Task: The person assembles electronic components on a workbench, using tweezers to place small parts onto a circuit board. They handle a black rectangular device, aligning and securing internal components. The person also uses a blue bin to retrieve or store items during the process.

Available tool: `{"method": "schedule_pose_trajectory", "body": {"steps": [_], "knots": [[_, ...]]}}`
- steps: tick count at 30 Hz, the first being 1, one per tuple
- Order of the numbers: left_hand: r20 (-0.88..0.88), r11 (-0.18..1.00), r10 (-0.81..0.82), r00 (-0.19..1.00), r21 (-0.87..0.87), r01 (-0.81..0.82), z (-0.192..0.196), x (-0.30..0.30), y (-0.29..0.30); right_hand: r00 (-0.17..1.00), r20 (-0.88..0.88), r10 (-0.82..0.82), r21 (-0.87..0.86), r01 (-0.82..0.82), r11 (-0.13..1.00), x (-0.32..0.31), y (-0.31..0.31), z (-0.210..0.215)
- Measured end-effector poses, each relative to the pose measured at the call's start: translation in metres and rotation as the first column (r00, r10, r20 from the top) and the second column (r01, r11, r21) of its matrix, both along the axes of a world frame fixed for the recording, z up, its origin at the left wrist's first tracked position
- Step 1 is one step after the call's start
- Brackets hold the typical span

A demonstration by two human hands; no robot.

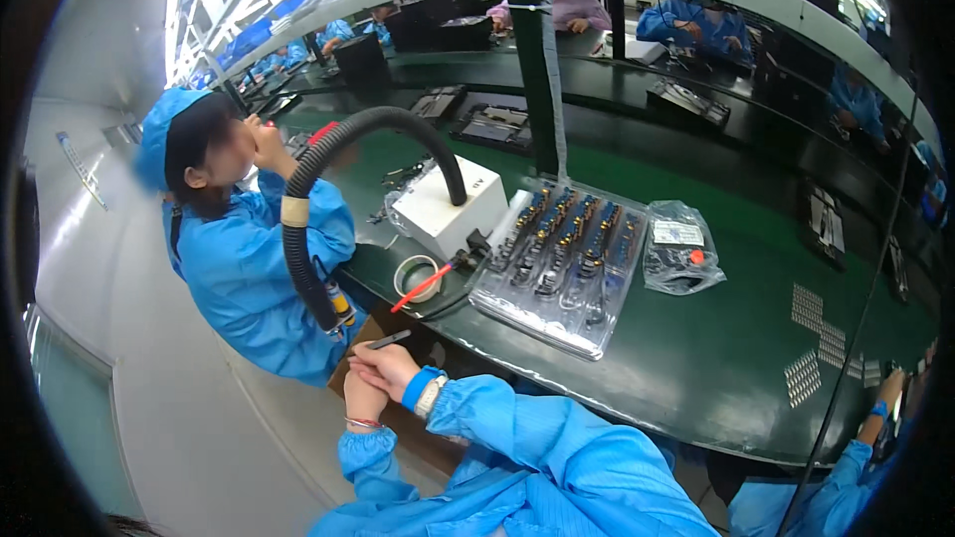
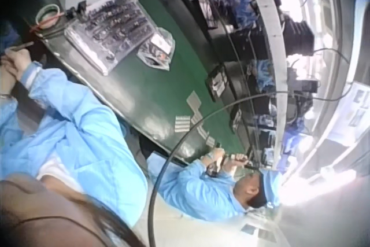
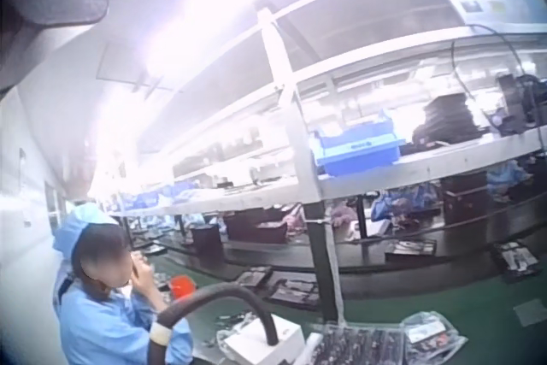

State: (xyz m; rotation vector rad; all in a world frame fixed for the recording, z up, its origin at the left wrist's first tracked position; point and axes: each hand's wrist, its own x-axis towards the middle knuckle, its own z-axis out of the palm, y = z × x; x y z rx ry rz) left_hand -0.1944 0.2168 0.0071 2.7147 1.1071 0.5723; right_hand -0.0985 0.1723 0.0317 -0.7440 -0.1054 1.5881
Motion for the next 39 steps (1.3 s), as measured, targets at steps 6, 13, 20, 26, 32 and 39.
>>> {"method": "schedule_pose_trajectory", "body": {"steps": [6,13,20,26,32,39], "knots": [[0.097,0.999,0.025,0.995,0.038,-0.029,-0.002,-0.014,0.006,0.999,-0.041,0.017,-0.081,-0.02,0.996,-0.006,0.019,-0.013],[0.215,0.999,0.05,0.975,0.0,-0.051,0.003,-0.015,0.002,0.996,-0.079,0.034,-0.02,-0.036,0.999,-0.002,0.01,-0.009],[0.405,0.964,-0.041,0.913,-0.225,0.144,0.017,0.016,-0.029,0.956,-0.291,-0.03,0.179,0.085,0.98,0.038,-0.071,0.004],[0.531,0.752,-0.364,0.765,-0.318,0.578,0.023,0.069,-0.084,0.895,-0.142,-0.423,0.326,0.446,0.833,0.104,-0.213,0.037],[0.493,0.175,-0.831,0.256,-0.205,0.963,0.034,0.16,-0.161,0.412,0.361,-0.837,0.435,0.719,0.542,0.195,-0.292,0.043],[0.274,-0.441,-0.853,-0.445,0.079,0.894,0.018,0.23,-0.257,0.111,0.672,-0.732,0.406,0.772,0.49,0.278,-0.323,-0.03]]}}
